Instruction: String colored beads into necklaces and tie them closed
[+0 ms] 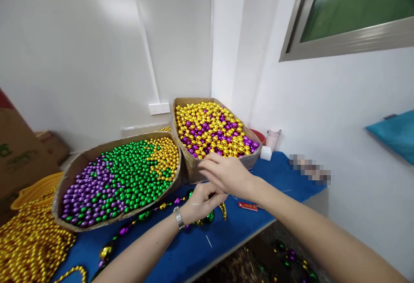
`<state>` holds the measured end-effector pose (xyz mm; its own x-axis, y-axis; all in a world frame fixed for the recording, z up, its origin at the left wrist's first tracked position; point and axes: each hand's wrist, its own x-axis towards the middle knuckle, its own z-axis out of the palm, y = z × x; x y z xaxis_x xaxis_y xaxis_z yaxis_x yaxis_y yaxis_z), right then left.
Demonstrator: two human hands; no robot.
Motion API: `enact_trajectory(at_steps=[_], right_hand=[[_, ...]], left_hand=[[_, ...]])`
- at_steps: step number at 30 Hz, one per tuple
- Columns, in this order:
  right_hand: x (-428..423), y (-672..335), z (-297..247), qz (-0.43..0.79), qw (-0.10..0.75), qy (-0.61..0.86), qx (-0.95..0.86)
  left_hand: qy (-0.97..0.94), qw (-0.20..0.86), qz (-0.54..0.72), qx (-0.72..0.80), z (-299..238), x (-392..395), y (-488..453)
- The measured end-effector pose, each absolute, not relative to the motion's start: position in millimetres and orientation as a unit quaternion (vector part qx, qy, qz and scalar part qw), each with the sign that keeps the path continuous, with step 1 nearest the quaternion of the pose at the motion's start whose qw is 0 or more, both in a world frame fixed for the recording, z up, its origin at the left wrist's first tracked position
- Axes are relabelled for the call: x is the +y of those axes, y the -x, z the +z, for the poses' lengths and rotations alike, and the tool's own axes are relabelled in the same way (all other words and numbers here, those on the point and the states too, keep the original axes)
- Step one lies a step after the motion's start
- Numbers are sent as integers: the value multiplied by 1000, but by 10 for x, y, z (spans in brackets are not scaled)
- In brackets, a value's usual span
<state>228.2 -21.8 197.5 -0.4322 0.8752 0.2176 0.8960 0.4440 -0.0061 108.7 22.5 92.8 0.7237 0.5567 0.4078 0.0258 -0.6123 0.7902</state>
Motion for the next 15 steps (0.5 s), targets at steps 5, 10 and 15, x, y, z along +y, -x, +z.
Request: enact_trajectory(at_steps=[5, 10, 15], right_hand=[[-563, -2728, 1327, 82, 292, 537, -788], [-725, -2698, 1026, 61, 334, 556, -759], [-813, -2664, 982, 79, 311, 512, -797]], left_hand=[[-812, 436, 332, 198, 1037, 262, -1007], [-748, 561, 266, 235, 1046, 271, -1006], [-700, 614, 276, 240, 1013, 279, -962]])
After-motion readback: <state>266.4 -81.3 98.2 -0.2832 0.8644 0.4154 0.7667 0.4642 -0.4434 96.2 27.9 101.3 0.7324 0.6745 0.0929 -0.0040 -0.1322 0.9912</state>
